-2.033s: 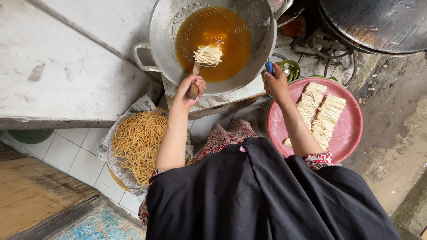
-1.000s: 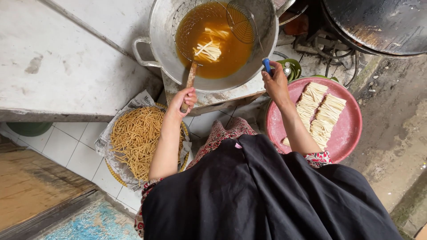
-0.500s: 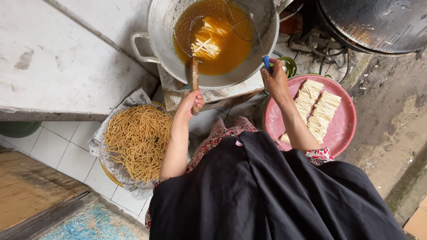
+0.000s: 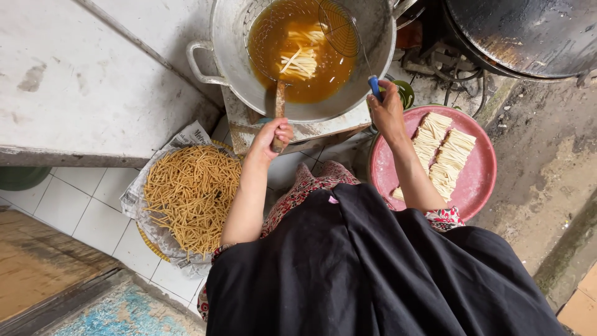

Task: The person transfers fried noodles from a wok into a basket lined with newspaper. Then, they pick up bundles of uncooked noodles from a red basin and place them into a wire strainer. The strainer is lowered into a wok of hot oil to fry the noodles, and the person uses a second strainer to stir and separate them in the oil.

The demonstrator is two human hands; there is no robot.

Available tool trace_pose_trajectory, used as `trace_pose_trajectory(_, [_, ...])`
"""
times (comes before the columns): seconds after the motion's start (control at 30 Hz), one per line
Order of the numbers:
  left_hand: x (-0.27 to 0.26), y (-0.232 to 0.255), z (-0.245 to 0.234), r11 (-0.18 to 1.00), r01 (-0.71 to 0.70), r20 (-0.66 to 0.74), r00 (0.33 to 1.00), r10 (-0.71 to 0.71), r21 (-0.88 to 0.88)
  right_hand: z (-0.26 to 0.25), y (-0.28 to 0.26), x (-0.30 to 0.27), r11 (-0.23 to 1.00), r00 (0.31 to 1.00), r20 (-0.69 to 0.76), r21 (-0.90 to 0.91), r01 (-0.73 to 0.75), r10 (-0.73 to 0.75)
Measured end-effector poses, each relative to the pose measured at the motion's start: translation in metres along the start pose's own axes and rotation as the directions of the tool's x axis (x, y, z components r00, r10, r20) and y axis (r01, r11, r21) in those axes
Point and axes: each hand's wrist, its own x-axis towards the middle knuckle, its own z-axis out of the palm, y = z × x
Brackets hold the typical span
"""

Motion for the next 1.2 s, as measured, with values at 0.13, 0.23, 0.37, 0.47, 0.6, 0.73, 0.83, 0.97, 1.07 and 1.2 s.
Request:
trace_pose_trajectory(0.13, [-0.011, 0.014, -0.008, 1.000, 0.001, -0.032, 0.999, -0.002, -0.013, 0.000, -0.005, -0.004, 1.000, 1.000, -0.022, 0.009, 0.004, -0.004])
trace_pose_trajectory(0.23, [-0.022, 0.010, 0.009, 0.999, 0.004, -0.041, 0.999, -0.002, 0.037, -0.001, -0.012, -0.009, 1.000, 0.999, -0.035, 0.000, 0.004, -0.004])
trace_pose_trajectory(0.37, [-0.001, -0.019, 0.007, 0.994, -0.013, -0.067, 0.998, 0.020, 0.112, 0.001, -0.008, -0.006, 1.000, 1.000, -0.019, -0.020, 0.005, -0.006])
trace_pose_trajectory(0.47, [-0.046, 0.019, 0.030, 0.999, 0.030, -0.054, 0.998, -0.029, 0.017, 0.004, -0.003, -0.002, 1.000, 0.999, -0.034, -0.018, 0.015, -0.016])
trace_pose_trajectory(0.6, [-0.014, 0.017, -0.007, 0.998, -0.002, -0.075, 0.997, 0.006, 0.055, 0.002, 0.002, -0.001, 1.000, 0.999, -0.051, -0.012, 0.017, -0.017])
trace_pose_trajectory(0.73, [-0.033, 0.001, 0.030, 0.975, -0.045, -0.127, 0.989, 0.074, 0.218, 0.004, -0.008, -0.014, 1.000, 0.998, -0.069, -0.007, 0.010, -0.011])
trace_pose_trajectory(0.83, [-0.046, 0.007, 0.039, 0.980, -0.025, -0.106, 0.993, 0.046, 0.198, 0.007, -0.019, -0.022, 1.000, 0.998, -0.063, -0.010, 0.003, -0.004])
trace_pose_trajectory(0.97, [-0.010, 0.017, -0.018, 0.996, -0.016, -0.078, 0.997, 0.023, 0.086, 0.012, -0.013, -0.021, 1.000, 0.997, -0.073, 0.006, 0.004, -0.003])
trace_pose_trajectory(1.07, [-0.047, 0.026, 0.019, 0.965, -0.068, -0.153, 0.982, 0.110, 0.254, 0.017, -0.009, -0.022, 0.999, 0.996, -0.092, 0.037, -0.014, 0.018])
trace_pose_trajectory(1.2, [-0.028, 0.000, 0.022, 0.956, -0.052, -0.167, 0.980, 0.104, 0.289, 0.025, -0.009, -0.023, 0.997, 0.996, -0.078, 0.070, -0.029, 0.035])
